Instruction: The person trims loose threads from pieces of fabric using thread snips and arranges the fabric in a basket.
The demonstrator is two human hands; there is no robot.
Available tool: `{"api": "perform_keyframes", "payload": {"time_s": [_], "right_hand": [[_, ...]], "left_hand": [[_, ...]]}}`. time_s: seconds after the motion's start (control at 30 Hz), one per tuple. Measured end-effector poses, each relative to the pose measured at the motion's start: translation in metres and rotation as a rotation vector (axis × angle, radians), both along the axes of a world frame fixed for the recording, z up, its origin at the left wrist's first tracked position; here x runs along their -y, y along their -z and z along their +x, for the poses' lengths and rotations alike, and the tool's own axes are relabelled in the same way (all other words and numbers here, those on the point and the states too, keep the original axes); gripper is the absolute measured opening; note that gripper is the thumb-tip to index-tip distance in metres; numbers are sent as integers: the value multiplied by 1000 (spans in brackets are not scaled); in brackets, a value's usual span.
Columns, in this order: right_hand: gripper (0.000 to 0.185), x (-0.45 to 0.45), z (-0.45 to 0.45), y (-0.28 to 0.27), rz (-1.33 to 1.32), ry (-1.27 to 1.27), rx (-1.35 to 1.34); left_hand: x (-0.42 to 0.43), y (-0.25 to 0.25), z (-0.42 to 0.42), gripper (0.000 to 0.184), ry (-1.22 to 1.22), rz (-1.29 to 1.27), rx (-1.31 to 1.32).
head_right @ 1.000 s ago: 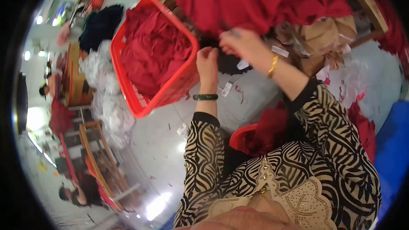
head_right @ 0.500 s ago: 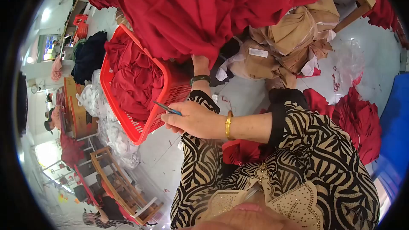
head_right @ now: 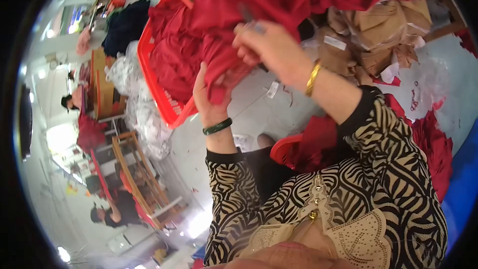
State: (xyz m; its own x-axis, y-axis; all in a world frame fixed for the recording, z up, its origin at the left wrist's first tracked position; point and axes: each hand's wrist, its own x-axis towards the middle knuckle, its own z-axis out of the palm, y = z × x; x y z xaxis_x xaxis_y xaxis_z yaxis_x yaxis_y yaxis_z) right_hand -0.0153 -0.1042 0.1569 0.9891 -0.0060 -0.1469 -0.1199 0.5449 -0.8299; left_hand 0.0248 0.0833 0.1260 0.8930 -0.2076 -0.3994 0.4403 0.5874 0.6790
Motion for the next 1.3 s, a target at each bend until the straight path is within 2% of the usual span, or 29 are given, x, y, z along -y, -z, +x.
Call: {"api": "perform_keyframes", "payload": {"time_s": [0.07, 0.17, 0.27, 0.3, 0.4, 0.57, 0.67, 0.7, 0.73, 0.77, 0.83, 0.87, 0.9, 1.0, 1.03, 1.13, 1.17, 1.23, 1.3], "right_hand": [[28, 7, 11, 13, 14, 58, -4], [28, 11, 13, 15, -54, 115, 10], [26, 11, 13, 19, -158, 45, -21], [23, 6, 11, 17, -165, 40, -50], [20, -4, 6, 15, -271, -40, -9], [19, -11, 6, 17, -364, 42, 94], [23, -2, 12, 23, -421, 117, 84], [26, 0, 13, 20, -484, 130, 69], [28, 2, 14, 16, -547, 140, 53], [37, 4, 16, 11, -690, 130, -9], [41, 9, 18, 16, -760, 128, 64], [43, 15, 22, 20, -799, 121, 106], [38, 25, 27, 28, -910, 93, 131], [29, 29, 31, 38, -794, 225, 223], [22, 30, 30, 36, -664, 291, 178], [26, 37, 26, 18, -334, 437, 83], [28, 40, 25, 17, -163, 452, 68], [28, 49, 24, 17, -126, 457, 102], [27, 48, 22, 14, -98, 464, 126]], "left_hand": [[-5, 15, 2, 19, 106, -203, 150], [5, 11, 7, 19, -28, -230, 124], [8, 12, 9, 18, 6, -259, 146], [7, 18, 10, 17, 83, -243, 231], [18, 22, 2, 21, -41, -207, 122], [30, 21, -10, 16, 12, -179, 132], [42, 25, -23, 18, -15, 157, 266], [50, 20, -28, 17, -53, 619, 504], [63, 12, -39, 17, -112, 915, 757], [74, 13, -47, 14, -28, 1017, 975], [103, 20, -66, 8, -125, 1063, 1074], [108, 23, -68, 7, -136, 990, 1058], [105, 23, -68, 10, -116, 993, 1063], [101, 23, -72, 16, -92, 908, 1032], [100, 23, -73, 18, -88, 866, 1018], [99, 15, -80, 17, 9, 648, 855], [99, 25, -77, 16, 76, 671, 841], [101, 64, -64, 13, 218, 712, 815], [106, 88, -59, 11, 259, 599, 555]]}}
